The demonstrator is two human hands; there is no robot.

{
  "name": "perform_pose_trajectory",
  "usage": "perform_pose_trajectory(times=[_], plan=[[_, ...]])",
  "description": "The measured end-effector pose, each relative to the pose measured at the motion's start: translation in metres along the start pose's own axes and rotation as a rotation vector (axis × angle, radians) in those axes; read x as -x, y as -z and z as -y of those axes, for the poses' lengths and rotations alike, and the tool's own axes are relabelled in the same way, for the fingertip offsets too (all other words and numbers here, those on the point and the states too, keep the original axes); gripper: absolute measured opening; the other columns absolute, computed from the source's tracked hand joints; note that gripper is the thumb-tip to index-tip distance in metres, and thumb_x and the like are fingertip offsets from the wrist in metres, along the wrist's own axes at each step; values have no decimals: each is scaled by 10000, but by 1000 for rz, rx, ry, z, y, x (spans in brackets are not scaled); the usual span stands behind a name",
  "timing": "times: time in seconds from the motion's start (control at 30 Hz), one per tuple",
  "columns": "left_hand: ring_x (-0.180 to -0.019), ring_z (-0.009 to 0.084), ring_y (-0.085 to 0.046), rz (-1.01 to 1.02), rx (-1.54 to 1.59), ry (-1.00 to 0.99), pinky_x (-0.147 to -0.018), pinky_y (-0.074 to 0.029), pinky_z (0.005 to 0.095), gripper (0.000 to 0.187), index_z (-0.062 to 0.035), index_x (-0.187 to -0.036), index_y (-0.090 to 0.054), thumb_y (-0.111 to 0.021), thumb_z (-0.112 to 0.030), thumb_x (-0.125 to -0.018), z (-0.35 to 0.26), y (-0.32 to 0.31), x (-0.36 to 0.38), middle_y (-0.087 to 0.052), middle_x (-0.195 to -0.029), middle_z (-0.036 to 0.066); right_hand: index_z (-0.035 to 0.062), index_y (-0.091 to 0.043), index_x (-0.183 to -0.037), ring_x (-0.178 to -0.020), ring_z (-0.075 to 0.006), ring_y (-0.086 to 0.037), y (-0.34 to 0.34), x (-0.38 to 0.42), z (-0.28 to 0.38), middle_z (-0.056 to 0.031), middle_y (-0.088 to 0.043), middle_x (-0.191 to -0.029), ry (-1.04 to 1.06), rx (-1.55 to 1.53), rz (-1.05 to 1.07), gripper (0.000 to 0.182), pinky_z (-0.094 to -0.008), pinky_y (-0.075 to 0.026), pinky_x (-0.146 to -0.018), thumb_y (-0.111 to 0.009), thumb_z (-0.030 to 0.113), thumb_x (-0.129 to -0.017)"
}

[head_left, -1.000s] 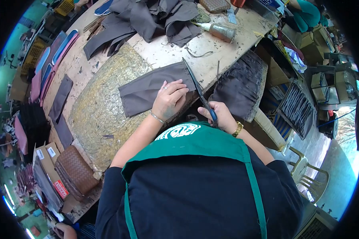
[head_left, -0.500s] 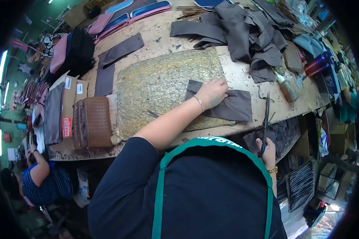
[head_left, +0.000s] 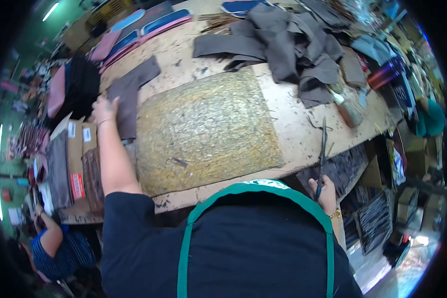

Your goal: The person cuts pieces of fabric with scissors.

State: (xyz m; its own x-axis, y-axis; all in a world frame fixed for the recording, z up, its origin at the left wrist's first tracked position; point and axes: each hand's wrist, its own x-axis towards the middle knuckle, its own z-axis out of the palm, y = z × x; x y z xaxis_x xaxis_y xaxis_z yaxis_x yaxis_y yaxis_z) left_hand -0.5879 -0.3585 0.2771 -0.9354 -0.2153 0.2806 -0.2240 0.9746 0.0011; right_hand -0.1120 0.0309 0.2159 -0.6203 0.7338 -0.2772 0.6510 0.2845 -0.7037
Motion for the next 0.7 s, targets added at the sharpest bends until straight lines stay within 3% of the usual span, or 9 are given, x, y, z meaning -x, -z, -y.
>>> perform_pose_trajectory(times=[0.07, 0.17, 0.2, 0.23, 0.33, 0.47, 0.6, 0.63, 0.7], plan=[[-1050, 370, -445, -323, 123, -220, -866, -377, 455, 581, -64, -1154, -433, -635, -383, -712, 0, -28, -15, -436, -1174, 224, 21, -466, -636, -508, -104, -416, -2, -1, -5, -34, -469, -538, -26, -14, 30, 372, -261, -368, -478, -715, 294, -682], [-1016, 326, -471, -326, 312, -699, -848, -389, 394, 428, -31, -1061, -521, -621, -288, -734, -90, -16, 21, -530, -1064, 183, 21, -453, -629, -514, -120, -394, -2, -1, -1, -43, -457, -543, -37, 7, 9, 406, -274, -366, -490, -725, 321, -663], [-995, 327, -483, -80, 854, -618, -835, -390, 407, 457, -41, -1081, -520, -640, -270, -704, -126, -56, 14, -550, -1046, 155, 21, -449, -627, -512, -124, -383, -3, 0, 1, -43, -451, -540, -27, 49, 7, 417, -278, -363, -489, -729, 329, -655], [-1083, 318, -430, -302, 451, -895, -869, -365, 447, 473, -99, -1119, -517, -639, -258, -690, -157, -40, 50, -504, -1140, 127, 12, -436, -624, -504, -134, -367, -4, 1, 1, -60, -433, -529, 2, 31, -18, 465, -289, -353, -476, -734, 369, -636], [-1261, 291, -215, -230, 541, -974, -942, -253, 565, 446, -213, -1127, -528, -608, -237, -688, -240, -40, 90, -317, -1328, 66, 3, -425, -621, -492, -143, -363, -7, 1, 3, -78, -413, -517, -30, 107, -38, 511, -296, -348, -463, -731, 413, -622], [-1241, 253, -265, -222, 348, -990, -934, -248, 587, 342, -195, -1039, -579, -574, -233, -699, -289, -36, 83, -381, -1284, 78, 3, -433, -626, -476, -177, -393, -10, 5, 9, -94, -429, -514, -50, 83, -80, 518, -314, -352, -457, -724, 431, -617], [-939, 283, -544, 69, 438, -962, -824, -415, 439, 197, -85, -872, -595, -491, -149, -718, -285, -3, 45, -585, -968, 154, -1, -467, -674, -497, -147, -360, -10, 13, 22, -74, -419, -522, -17, 32, -107, 444, -301, -348, -469, -724, 361, -644], [-874, 317, -552, 6, 452, -1040, -782, -432, 405, 204, -64, -878, -589, -482, -138, -722, -272, 20, 41, -590, -917, 167, 16, -509, -696, -514, -222, -507, -10, 12, 18, -113, -515, -560, -37, 62, -99, 475, -322, -401, -506, -724, 431, -609], [-788, 324, -569, -62, 486, -1090, -722, -452, 353, 207, -38, -888, -582, -471, -118, -733, -238, 66, 38, -593, -843, 180, 15, -509, -696, -524, -230, -515, -12, 10, 13, -117, -521, -568, -39, 60, -93, 476, -325, -406, -513, -722, 433, -610]])
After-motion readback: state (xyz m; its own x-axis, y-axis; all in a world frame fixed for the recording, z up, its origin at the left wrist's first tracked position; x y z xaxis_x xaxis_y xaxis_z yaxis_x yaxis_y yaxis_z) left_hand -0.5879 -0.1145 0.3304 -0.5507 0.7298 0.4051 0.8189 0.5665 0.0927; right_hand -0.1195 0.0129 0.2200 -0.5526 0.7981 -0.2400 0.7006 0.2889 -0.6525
